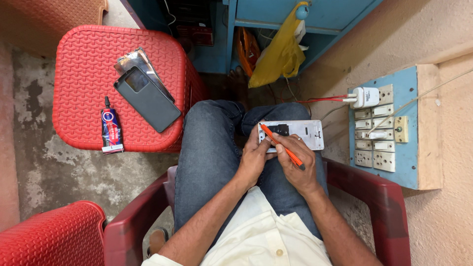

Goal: The person sits on a chair with a smartphone resting on their lap and uses an orange pry tool to scrape and pry along the edges of the phone's screen, working around the perimeter and turning the phone to reach different sides. A phone case and a tube of adhesive sit on a nearby stool.

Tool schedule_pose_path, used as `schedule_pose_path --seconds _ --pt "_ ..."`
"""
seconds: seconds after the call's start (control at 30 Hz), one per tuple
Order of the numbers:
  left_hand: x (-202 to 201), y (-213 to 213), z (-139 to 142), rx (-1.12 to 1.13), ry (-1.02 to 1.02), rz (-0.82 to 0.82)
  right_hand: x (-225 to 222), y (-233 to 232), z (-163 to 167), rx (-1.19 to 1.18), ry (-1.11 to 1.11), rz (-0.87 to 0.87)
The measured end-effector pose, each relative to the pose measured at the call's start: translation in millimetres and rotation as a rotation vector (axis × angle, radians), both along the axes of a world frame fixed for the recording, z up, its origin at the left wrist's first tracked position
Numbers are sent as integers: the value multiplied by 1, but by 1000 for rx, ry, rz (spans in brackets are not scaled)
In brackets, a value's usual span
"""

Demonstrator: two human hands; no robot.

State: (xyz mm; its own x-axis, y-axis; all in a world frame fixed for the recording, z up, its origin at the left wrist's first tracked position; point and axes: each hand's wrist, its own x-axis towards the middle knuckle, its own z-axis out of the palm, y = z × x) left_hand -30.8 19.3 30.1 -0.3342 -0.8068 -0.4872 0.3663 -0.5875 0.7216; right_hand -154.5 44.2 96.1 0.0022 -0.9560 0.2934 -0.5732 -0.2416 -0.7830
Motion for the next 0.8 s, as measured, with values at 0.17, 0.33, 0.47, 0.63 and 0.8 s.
schedule_pose_path --seconds 0.17,0.33,0.47,0.63,0.8 --pt "1 -1 -3 35 70 -1 -5 0 0 65 -78 11" --pt "2 -1 -2 30 67 1 -4 0 1 87 -95 -3" --pt "1 -1 -2 16 29 -6 -1 0 0 85 -99 -21" --pt "2 -1 0 -12 61 1 -4 2 -4 166 -190 -60" --pt "2 -2 2 21 99 3 -11 4 -15 333 -306 -157"
